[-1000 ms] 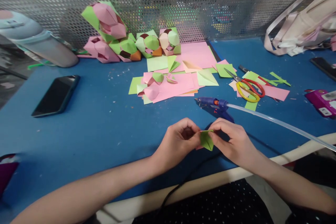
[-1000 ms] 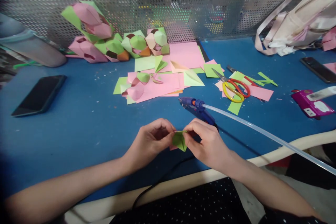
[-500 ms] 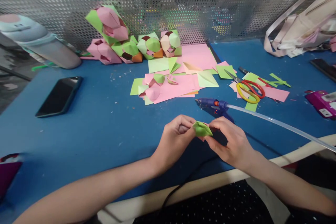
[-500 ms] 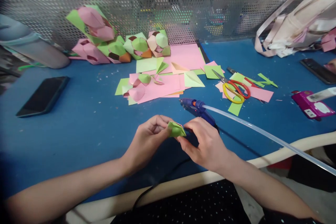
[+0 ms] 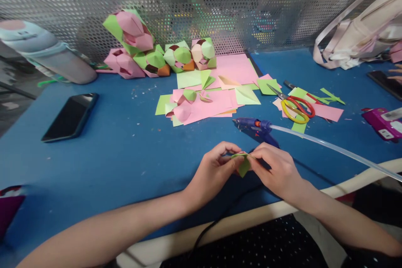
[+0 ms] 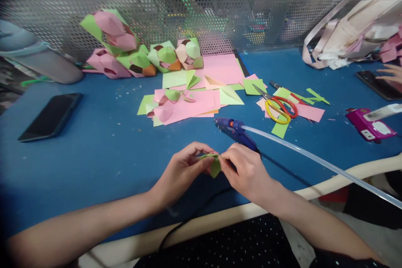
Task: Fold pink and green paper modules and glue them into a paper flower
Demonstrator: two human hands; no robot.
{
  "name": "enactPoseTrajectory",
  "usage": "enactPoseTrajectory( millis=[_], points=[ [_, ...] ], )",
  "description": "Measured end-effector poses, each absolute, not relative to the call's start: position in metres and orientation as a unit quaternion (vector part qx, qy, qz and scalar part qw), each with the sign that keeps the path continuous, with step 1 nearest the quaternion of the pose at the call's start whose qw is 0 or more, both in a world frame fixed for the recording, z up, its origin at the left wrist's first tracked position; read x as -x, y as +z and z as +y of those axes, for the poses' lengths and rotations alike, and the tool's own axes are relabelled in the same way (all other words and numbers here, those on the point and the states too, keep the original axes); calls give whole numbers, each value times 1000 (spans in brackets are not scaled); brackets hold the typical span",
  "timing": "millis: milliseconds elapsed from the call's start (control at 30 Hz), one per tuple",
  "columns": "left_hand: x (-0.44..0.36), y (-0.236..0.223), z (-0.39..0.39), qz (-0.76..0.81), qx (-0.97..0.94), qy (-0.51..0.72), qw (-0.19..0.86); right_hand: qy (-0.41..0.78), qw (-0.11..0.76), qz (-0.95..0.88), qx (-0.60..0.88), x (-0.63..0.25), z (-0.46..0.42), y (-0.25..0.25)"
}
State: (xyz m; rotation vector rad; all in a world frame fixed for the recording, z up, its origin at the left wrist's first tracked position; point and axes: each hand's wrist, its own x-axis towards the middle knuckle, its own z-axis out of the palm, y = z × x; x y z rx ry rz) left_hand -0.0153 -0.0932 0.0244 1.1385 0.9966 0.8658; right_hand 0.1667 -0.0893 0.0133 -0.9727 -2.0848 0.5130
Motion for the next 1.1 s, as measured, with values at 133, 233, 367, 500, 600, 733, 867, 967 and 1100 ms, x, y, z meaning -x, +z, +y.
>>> enactPoseTrajectory(
  millis=[133,233,367,500,600,733,867,967,1100],
  points=[
    [17,24,-92,450,-538,373,608,212,380,-816,381,-165,-90,14],
    [17,24,-92,437,-552,367,608,222,394,-810,374,-164,-90,14],
    [17,26,-93,438,-558,360,606,236,399,-810,360,-164,-91,14],
    [16,27,-94,438,-566,353,603,240,402,-807,361,-164,-91,15],
    [16,25,-94,437,-584,344,591,242,393,-810,361,-164,-92,16],
    [15,24,-94,433,-590,341,590,273,368,-805,377,-163,-92,18],
    [16,24,-93,440,-571,346,601,304,377,-787,383,-165,-91,22],
    [18,24,-89,442,-545,343,625,280,396,-780,395,-170,-92,26],
    [23,24,-81,490,-539,349,589,170,357,-811,431,-188,-96,27]
  ],
)
